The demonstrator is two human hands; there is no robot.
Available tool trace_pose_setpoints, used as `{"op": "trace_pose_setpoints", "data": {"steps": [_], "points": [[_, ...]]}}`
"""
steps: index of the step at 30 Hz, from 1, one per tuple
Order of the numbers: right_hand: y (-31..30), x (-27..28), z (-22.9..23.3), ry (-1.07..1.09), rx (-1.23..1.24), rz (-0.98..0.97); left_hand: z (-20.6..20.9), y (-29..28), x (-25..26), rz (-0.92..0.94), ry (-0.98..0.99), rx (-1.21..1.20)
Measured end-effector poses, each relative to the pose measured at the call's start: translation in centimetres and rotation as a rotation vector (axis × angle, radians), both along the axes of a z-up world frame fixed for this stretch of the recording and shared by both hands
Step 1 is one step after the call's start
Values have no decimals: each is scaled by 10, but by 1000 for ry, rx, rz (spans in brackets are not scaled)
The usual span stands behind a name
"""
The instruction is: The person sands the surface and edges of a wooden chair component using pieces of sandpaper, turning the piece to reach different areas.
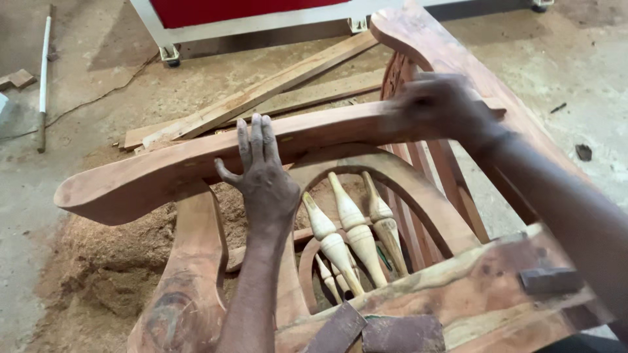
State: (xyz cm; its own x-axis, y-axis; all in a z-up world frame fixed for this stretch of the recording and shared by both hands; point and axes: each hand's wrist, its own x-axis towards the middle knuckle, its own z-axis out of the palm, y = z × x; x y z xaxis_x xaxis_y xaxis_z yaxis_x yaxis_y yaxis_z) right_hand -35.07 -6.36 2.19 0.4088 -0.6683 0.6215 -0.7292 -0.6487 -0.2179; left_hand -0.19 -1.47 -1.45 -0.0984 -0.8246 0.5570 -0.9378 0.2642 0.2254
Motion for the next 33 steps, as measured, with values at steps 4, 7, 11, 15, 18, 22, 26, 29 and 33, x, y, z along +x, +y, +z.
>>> {"op": "trace_pose_setpoints", "data": {"steps": [4, 7, 11, 15, 18, 22, 26, 29, 33], "points": [[44, -83, 16, 92, 104, -229, -3, -5, 0, 19, -4, -19], [24, -44, 9, 58, 59, -149, -2, -4, 0, 7, 0, 33], [-20, 98, 6, -29, 75, 75, 6, 2, 1, 2, 6, 31], [-18, 159, 25, -50, 139, 128, 18, 7, 0, -26, 21, 58], [-15, 117, 19, -33, 161, 81, 15, 7, -2, -18, 13, 47], [11, -16, 21, -73, 309, -168, 13, 4, -3, 8, 10, 99], [26, -54, 22, -9, 289, -309, 11, 2, -5, 13, -24, 61], [8, -6, 22, 8, 288, -168, 7, 2, -3, 31, -61, 48], [-16, 116, 30, 54, 379, -98, 10, 3, -3, 23, -70, 36]]}}
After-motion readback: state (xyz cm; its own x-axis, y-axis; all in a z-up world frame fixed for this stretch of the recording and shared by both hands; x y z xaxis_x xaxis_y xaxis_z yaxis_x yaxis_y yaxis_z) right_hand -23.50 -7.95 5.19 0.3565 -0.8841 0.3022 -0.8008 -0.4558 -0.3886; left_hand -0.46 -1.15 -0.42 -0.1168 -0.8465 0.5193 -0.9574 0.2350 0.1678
